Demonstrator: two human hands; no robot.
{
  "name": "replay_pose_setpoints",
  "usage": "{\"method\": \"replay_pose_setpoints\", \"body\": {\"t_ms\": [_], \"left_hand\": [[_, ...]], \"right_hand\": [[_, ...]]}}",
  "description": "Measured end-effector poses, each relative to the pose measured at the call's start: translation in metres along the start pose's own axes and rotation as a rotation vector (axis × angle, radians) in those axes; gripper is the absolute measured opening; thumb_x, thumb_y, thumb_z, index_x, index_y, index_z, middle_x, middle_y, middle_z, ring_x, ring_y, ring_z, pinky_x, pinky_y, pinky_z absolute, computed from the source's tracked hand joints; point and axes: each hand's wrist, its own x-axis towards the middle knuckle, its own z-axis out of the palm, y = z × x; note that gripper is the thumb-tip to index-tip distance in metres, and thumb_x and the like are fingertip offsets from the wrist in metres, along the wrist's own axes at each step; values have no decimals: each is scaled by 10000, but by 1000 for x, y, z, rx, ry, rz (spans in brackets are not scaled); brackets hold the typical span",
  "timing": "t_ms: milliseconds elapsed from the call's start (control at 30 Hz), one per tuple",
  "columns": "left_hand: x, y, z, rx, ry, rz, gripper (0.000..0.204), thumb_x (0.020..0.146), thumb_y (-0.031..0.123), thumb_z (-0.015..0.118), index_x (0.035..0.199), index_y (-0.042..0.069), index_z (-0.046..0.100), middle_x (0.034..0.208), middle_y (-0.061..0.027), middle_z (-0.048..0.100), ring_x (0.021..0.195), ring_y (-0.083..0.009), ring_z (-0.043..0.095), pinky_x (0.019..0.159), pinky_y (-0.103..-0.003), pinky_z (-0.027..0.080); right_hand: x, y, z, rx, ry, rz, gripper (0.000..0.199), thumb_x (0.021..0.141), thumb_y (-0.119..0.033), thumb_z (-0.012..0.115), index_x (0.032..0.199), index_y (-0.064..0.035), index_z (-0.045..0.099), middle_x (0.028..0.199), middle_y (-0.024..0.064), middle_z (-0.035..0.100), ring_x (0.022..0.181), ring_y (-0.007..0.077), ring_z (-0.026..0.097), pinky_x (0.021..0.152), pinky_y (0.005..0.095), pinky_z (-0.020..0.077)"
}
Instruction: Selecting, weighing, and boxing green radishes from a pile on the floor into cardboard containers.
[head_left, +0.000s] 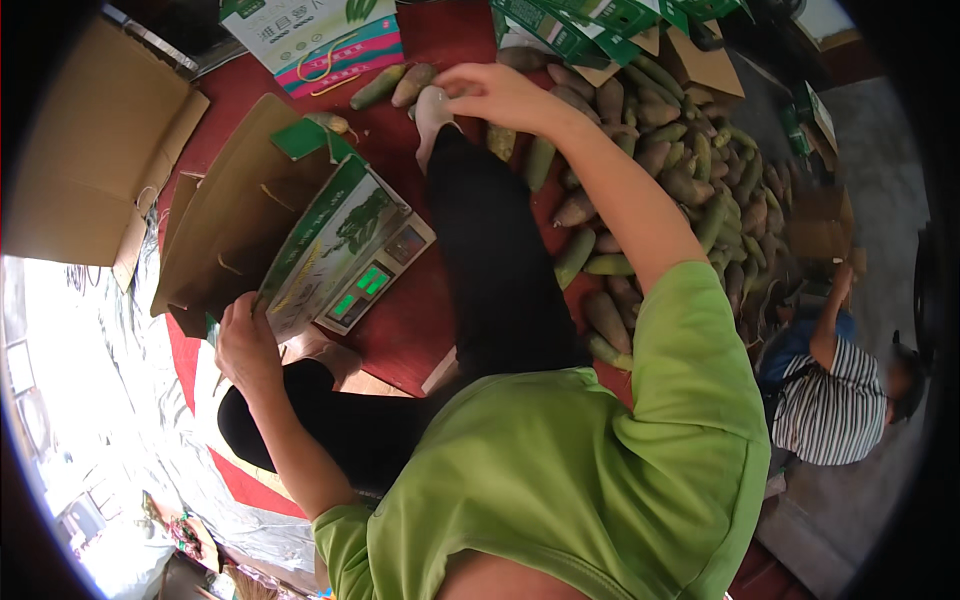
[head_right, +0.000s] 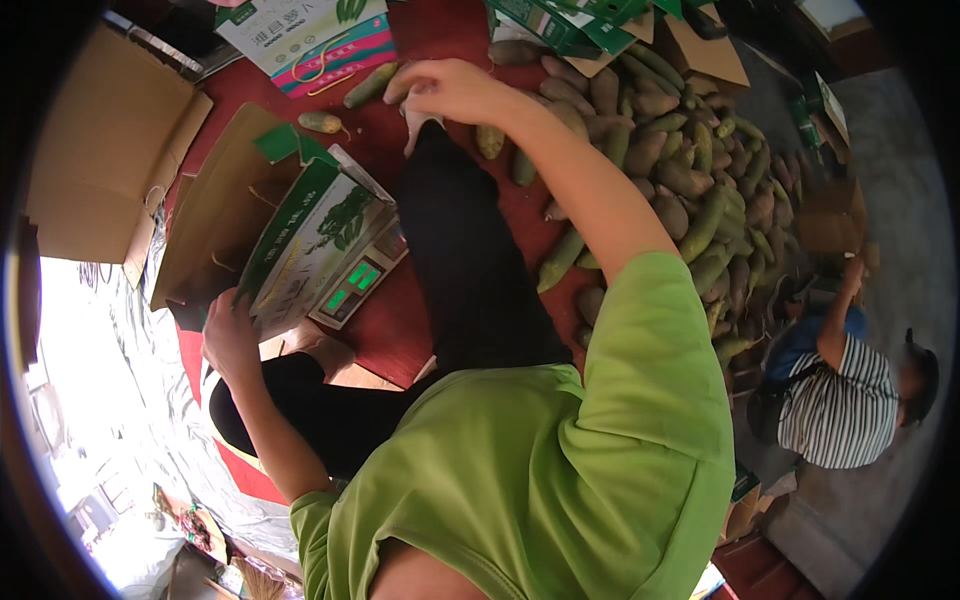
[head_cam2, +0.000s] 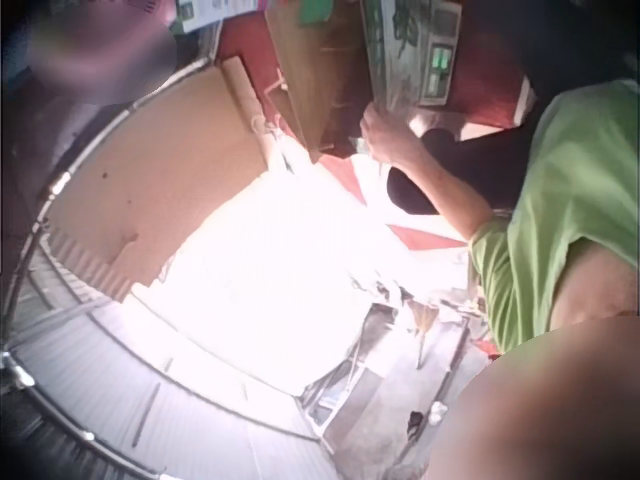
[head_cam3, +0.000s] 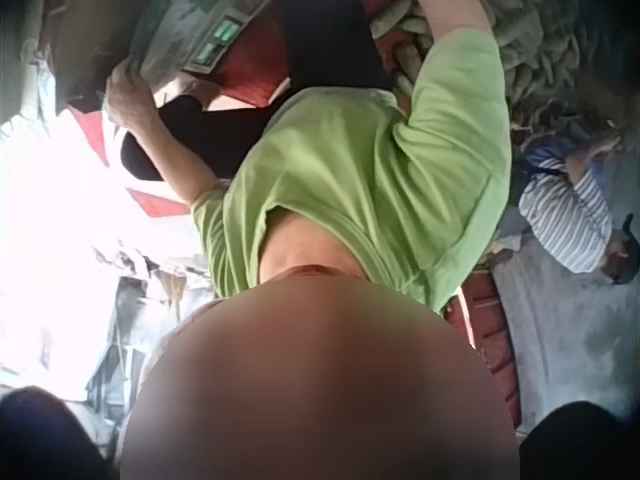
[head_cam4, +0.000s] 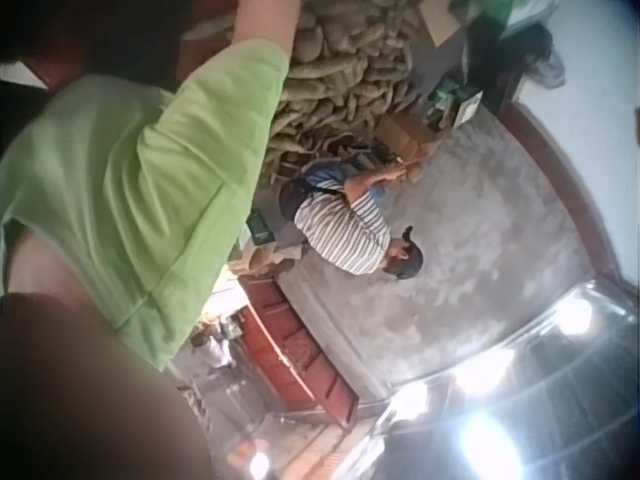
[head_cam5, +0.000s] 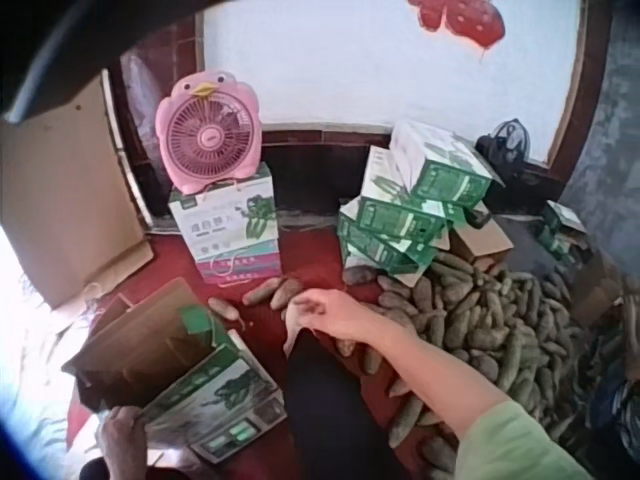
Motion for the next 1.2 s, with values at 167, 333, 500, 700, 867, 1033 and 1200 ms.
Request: {"method": "replay_pose_setpoints", "body": {"t_ms": [167, 333, 500, 700, 867, 1033, 1200], "left_hand": [[0, -10, -2, -99, 40, 37, 189, 831, 164, 644, 1012, 111, 652, 928, -59, 655, 832, -275, 639, 692, -369, 501], [0, -10, 0, -110, 48, 57, 198, 835, 146, 640, 1030, 114, 652, 946, -58, 663, 830, -266, 652, 665, -362, 501], [-3, -13, 1, -14, 31, 31, 154, 842, 153, 634, 989, 110, 650, 927, -55, 667, 819, -270, 650, 657, -363, 496], [-5, -17, 5, 13, 66, -3, 133, 837, 158, 638, 959, 109, 652, 909, -61, 668, 813, -276, 647, 658, -367, 494], [-1, -9, 6, -23, 81, 31, 105, 822, 160, 658, 912, 106, 663, 873, -60, 658, 801, -274, 639, 665, -363, 494], [-2, -7, 1, -31, 57, -9, 85, 820, 153, 650, 893, 110, 662, 874, -46, 660, 817, -280, 637, 700, -372, 491], [0, -6, -2, -47, 56, -34, 68, 814, 149, 649, 873, 116, 661, 849, -41, 654, 820, -270, 634, 693, -374, 491]], "right_hand": [[-129, 136, -15, -22, 257, 397, 362, 807, -215, 673, 1117, -34, 626, 1019, 118, 666, 940, 208, 634, 813, 335, 499], [-271, 238, 41, -476, 5, 733, 246, 795, -152, 639, 1016, -45, 653, 860, 84, 669, 730, 236, 641, 670, 360, 514], [-328, 232, 135, -671, 13, 947, 192, 778, -186, 630, 944, -90, 646, 1069, 125, 598, 977, 304, 591, 811, 403, 494], [-299, 200, 174, -910, -446, 676, 186, 805, -179, 595, 981, -173, 656, 1225, 29, 470, 1204, 229, 389, 941, 426, 383], [-302, 225, 186, -1021, -610, 430, 197, 825, -231, 577, 989, -186, 673, 1142, 27, 511, 1172, 226, 408, 946, 490, 336], [-298, 226, 185, -1076, -779, 399, 262, 864, -219, 518, 1074, -198, 674, 1156, 28, 535, 1170, 224, 418, 999, 548, 286], [-303, 220, 177, -1093, -907, 343, 229, 882, -221, 503, 1049, -193, 657, 1156, 18, 543, 1169, 222, 428, 1013, 553, 280]]}}
